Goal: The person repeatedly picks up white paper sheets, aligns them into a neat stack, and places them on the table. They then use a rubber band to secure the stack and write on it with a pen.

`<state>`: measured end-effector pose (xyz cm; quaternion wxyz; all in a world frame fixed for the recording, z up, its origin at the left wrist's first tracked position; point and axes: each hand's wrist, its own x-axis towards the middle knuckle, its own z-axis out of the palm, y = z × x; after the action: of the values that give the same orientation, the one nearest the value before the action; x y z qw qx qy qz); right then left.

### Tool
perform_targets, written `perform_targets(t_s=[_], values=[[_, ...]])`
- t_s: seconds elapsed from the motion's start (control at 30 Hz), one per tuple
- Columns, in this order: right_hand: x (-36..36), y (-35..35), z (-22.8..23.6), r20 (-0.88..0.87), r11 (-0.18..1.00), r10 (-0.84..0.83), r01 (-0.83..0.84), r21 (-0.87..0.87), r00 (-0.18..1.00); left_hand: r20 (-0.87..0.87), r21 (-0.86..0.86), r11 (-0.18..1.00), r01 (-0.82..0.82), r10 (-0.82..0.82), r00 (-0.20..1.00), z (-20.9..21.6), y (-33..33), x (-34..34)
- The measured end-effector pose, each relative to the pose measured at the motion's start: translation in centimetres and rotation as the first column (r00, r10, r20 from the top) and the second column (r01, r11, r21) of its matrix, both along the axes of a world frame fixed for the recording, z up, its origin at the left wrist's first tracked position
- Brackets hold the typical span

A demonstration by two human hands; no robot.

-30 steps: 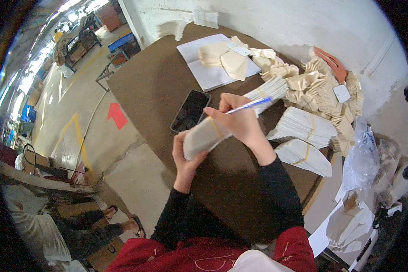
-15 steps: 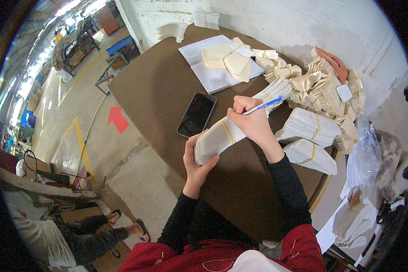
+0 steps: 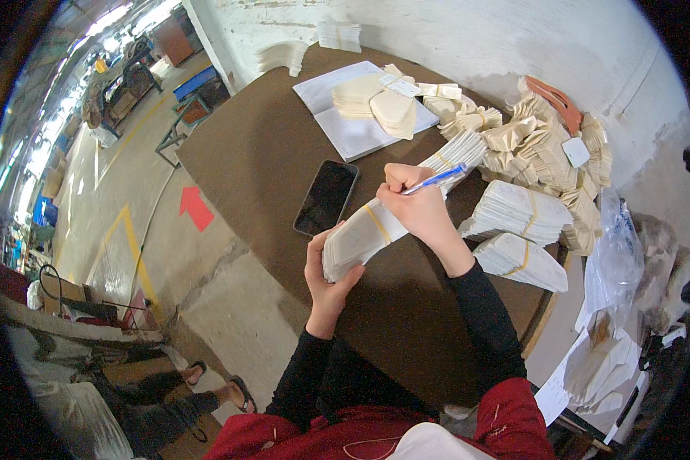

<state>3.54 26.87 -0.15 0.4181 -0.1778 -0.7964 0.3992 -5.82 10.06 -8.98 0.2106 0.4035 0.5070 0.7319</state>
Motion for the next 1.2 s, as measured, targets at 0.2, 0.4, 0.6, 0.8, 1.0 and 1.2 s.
perform_targets(t_s=[0.2, 0.4, 0.6, 0.8, 1.0, 1.2], values=[[0.22, -0.05, 0.27, -0.025, 0.999, -0.051, 0.051, 0.004, 0.998, 0.003, -0.017, 0.999, -0.035, 0.035, 0.999, 0.16, -0.13, 0.11], [0.76, 0.35, 0.77, 0.013, 0.999, -0.042, 0.042, 0.006, 0.999, 0.083, -0.061, 0.993, -0.104, 0.109, 0.991, 0.3, 0.04, -0.15], [0.41, 0.23, 0.51, 0.054, 0.997, -0.077, 0.075, 0.026, 0.996, 0.079, -0.051, 0.993, -0.106, 0.11, 0.991, 0.12, 0.15, -0.31], [0.27, 0.18, 0.34, 0.079, 0.989, -0.111, 0.101, 0.112, 0.991, 0.061, -0.042, 0.992, -0.121, 0.124, 0.99, 0.08, 0.22, -0.42], [0.34, 0.21, 0.21, 0.026, 0.992, -0.102, 0.1, 0.071, 0.994, 0.066, -0.053, 0.989, -0.137, 0.14, 0.988, -0.05, 0.03, -0.18], [0.61, 0.0, 0.03, 0.079, 0.997, -0.063, 0.06, 0.04, 0.995, 0.046, -0.065, 0.986, -0.154, 0.158, 0.986, -0.16, -0.59, 0.1]])
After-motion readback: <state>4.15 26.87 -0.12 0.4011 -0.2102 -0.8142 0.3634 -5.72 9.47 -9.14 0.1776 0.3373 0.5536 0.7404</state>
